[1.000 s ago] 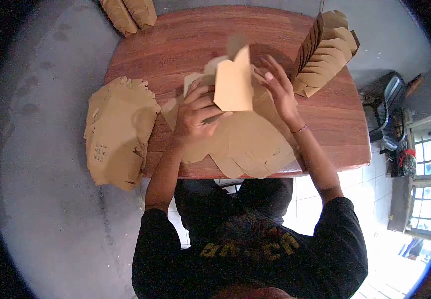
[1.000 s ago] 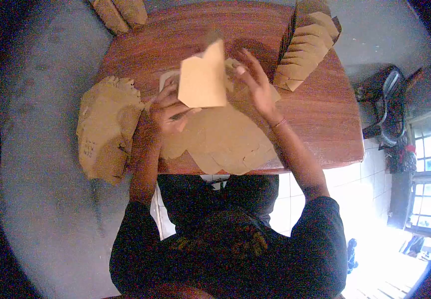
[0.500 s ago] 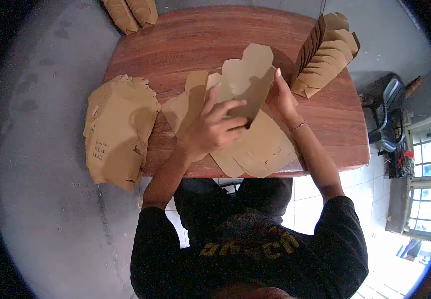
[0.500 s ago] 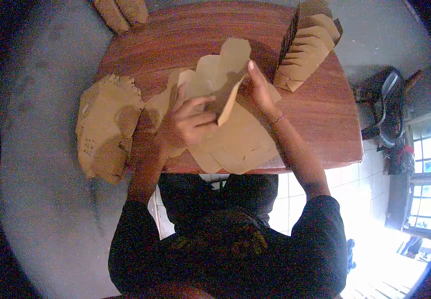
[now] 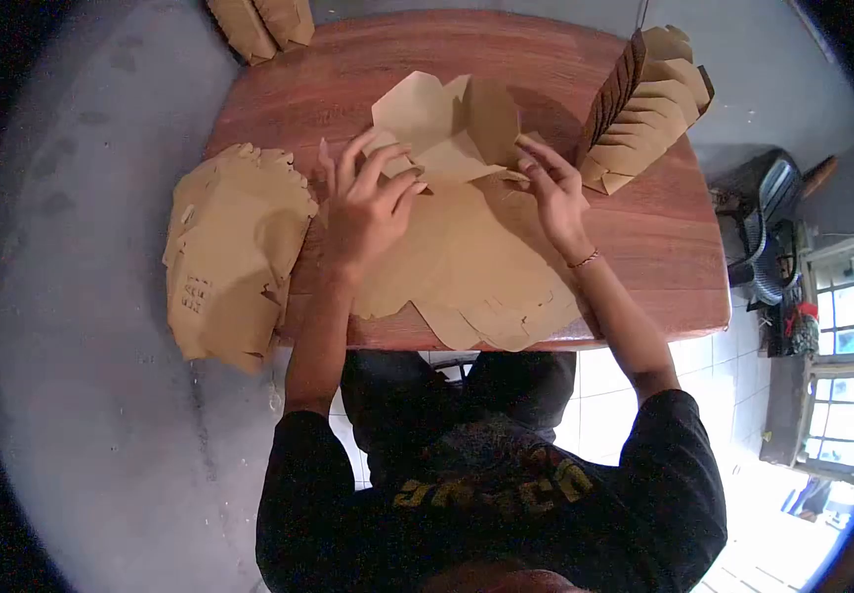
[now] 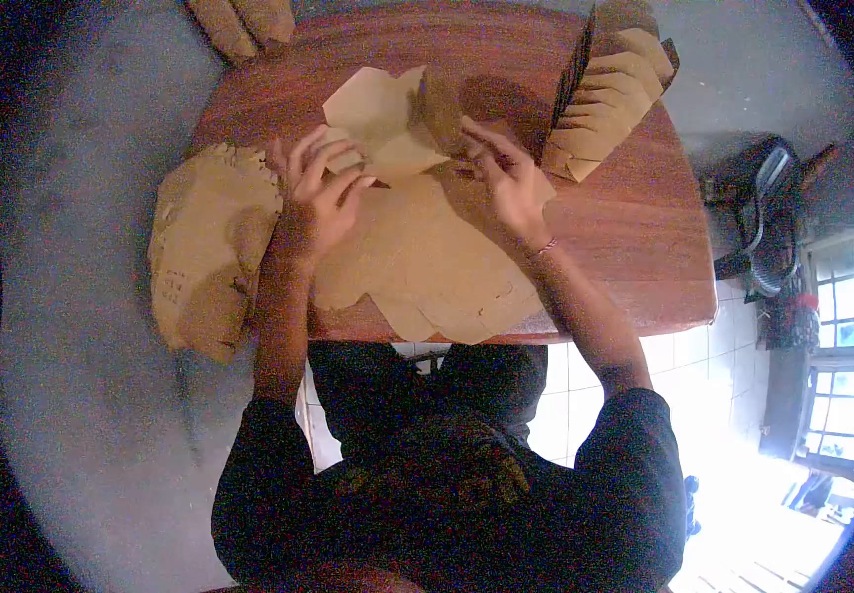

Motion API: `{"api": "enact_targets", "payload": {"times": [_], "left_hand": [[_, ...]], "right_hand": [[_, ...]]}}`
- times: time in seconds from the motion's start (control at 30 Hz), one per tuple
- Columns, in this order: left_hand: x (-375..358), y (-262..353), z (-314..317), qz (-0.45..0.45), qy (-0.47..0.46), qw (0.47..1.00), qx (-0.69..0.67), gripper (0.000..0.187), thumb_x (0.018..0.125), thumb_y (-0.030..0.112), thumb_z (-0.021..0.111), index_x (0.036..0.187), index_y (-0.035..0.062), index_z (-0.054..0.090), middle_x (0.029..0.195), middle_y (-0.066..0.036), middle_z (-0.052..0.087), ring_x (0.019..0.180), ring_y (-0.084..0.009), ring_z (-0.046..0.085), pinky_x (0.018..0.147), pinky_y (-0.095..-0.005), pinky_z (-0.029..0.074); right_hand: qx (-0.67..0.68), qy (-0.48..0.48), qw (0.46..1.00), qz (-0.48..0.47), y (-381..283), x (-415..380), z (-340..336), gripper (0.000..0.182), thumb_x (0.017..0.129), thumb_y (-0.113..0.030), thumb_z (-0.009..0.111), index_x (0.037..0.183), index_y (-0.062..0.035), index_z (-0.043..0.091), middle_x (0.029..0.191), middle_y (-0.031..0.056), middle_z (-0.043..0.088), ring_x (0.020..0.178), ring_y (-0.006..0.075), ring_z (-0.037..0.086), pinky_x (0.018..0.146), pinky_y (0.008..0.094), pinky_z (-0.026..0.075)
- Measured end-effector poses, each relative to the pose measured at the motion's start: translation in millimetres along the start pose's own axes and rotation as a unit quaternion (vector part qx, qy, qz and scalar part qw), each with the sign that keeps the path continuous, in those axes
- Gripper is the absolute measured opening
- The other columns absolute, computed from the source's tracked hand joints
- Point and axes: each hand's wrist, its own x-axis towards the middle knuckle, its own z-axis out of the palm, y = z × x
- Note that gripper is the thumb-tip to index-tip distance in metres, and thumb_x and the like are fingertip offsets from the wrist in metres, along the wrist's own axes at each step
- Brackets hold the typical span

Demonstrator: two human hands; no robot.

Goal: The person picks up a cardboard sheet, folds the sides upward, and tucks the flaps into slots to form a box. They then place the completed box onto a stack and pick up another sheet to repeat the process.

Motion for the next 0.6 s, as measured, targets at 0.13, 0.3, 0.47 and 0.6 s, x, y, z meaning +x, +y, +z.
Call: {"api": "enact_targets", "payload": {"times": [0.13, 0.3, 0.47, 0.6], "left_hand": [[-1.2, -5.0, 2.6, -0.023, 0.027, 0.999, 0.024, 0.018, 0.074, 0.017, 0.077, 0.091, 0.0139, 0.071, 0.123, -0.001, 0.055, 0.125, -0.03, 0.044, 0.107, -0.0657, 0.024], [-0.2, -5.0, 7.9, -0.067, 0.018, 0.997, 0.021, 0.056, 0.077, 0.015, 0.074, 0.129, 0.018, 0.054, 0.132, -0.009, 0.046, 0.126, -0.034, 0.042, 0.107, -0.0539, 0.032], [-5.8, -0.7, 18.1, -0.06, -0.082, 0.991, -0.086, 0.071, 0.077, 0.011, 0.074, 0.14, 0.0163, 0.042, 0.137, -0.014, 0.04, 0.13, -0.0385, 0.037, 0.107, -0.0499, 0.036], [-1.2, 6.9, 10.3, -0.074, -0.069, 0.979, -0.176, 0.075, 0.073, 0.012, 0.077, 0.139, 0.0175, 0.043, 0.144, -0.017, 0.031, 0.135, -0.0396, 0.031, 0.109, -0.0507, 0.035]], "right_hand": [[-0.004, 0.0, 1.0, -0.013, -2.2, -12.0, 16.7, 0.026, 0.092, -0.001, 0.054, 0.117, 0.0048, 0.062, 0.113, 0.0122, 0.066, 0.099, 0.0171, 0.064, 0.085, 0.0293, 0.053], [-0.075, -0.023, 0.996, -0.05, -14.8, -21.7, 24.5, 0.02, 0.093, 0.0, 0.056, 0.11, 0.0048, 0.066, 0.105, 0.0121, 0.068, 0.092, 0.0159, 0.066, 0.081, 0.0283, 0.056], [-0.081, -0.05, 0.995, -0.014, -13.0, -30.7, 40.7, 0.019, 0.089, -0.003, 0.062, 0.107, 0.0015, 0.068, 0.102, 0.0122, 0.071, 0.091, 0.0158, 0.067, 0.08, 0.029, 0.055], [-0.107, -0.148, 0.97, -0.161, -25.0, -34.3, 41.1, 0.029, 0.085, -0.007, 0.067, 0.114, -0.001, 0.065, 0.11, 0.0154, 0.068, 0.094, 0.0186, 0.068, 0.081, 0.0305, 0.056]]}}
